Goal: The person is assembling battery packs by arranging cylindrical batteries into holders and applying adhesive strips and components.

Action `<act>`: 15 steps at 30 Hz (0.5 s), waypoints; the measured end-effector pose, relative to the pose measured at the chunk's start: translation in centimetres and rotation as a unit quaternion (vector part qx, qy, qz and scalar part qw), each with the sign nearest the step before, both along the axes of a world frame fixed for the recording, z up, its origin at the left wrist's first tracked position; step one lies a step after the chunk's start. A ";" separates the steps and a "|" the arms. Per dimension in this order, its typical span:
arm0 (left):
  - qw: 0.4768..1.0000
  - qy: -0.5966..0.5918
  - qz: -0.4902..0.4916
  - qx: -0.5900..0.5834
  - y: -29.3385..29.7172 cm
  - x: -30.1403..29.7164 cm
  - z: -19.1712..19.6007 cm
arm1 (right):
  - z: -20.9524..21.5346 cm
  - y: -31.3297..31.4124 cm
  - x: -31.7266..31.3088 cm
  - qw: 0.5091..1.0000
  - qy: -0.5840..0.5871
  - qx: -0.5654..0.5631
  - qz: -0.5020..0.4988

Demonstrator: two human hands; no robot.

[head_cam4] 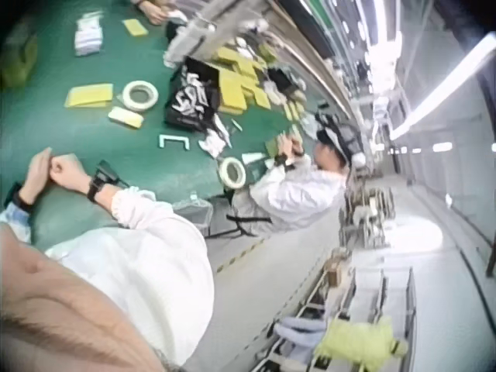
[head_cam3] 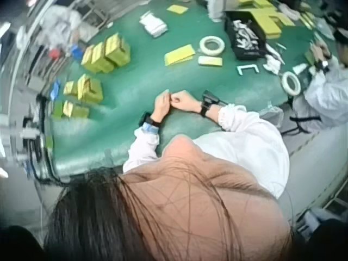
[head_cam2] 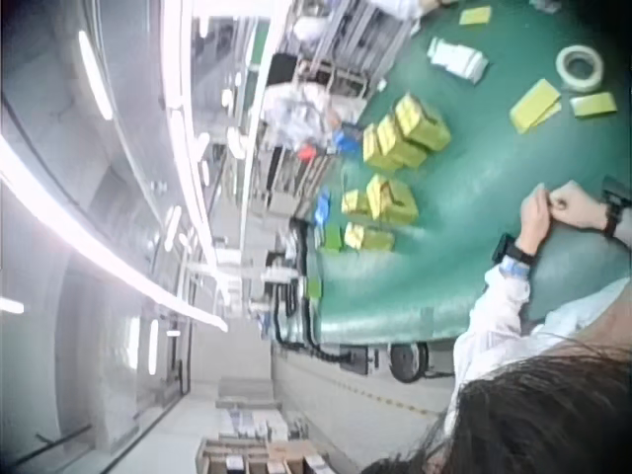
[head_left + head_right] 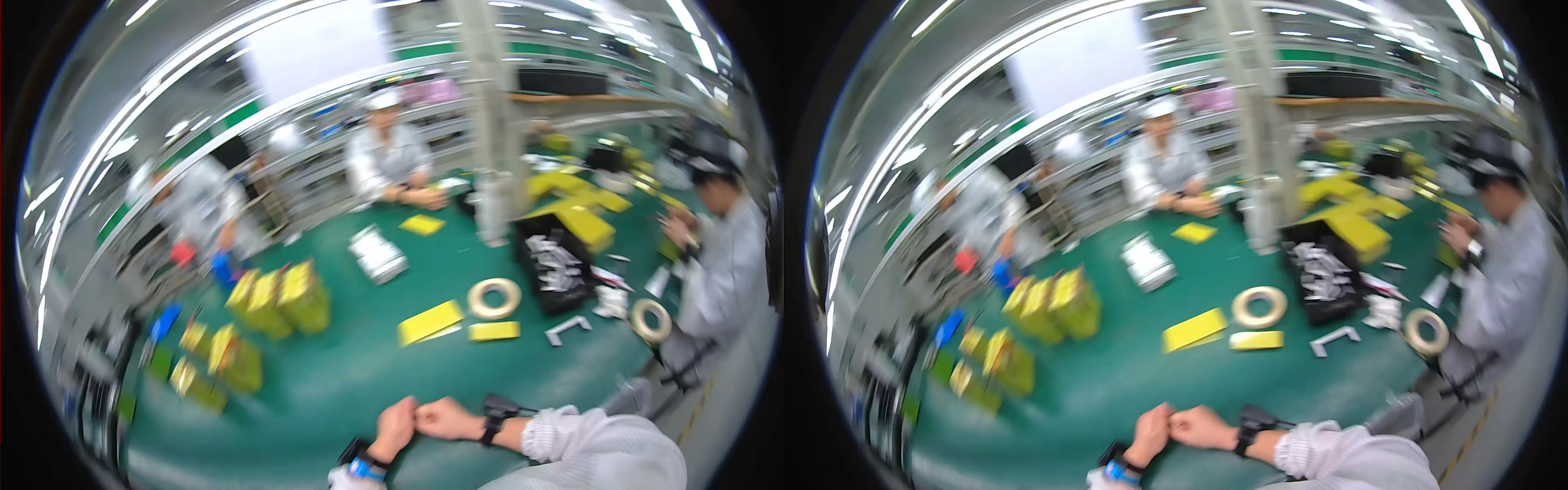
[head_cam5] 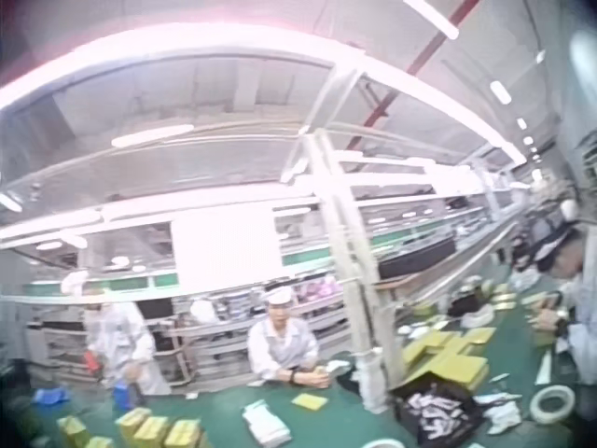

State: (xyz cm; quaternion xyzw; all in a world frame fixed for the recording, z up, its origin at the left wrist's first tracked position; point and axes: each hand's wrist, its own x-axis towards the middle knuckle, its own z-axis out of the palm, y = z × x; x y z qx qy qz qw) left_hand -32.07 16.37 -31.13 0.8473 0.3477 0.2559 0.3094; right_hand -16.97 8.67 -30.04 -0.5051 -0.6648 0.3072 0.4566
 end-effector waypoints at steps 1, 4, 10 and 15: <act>1.000 0.005 0.001 -0.009 -0.1 -0.2 0.1 | -1.0 0.3 0.0 1.000 -0.004 -0.002 -0.003; 0.998 -0.027 0.046 -0.045 -0.2 -1.8 -0.9 | -0.9 0.6 -1.2 0.998 0.055 0.026 0.016; 0.996 -0.017 0.088 -0.029 -1.4 0.2 -0.5 | 0.3 -0.7 -0.8 0.997 -0.008 0.064 -0.039; 0.996 0.026 0.087 0.002 0.3 -2.3 -5.6 | -1.2 -1.8 -2.8 0.993 -0.092 0.030 -0.074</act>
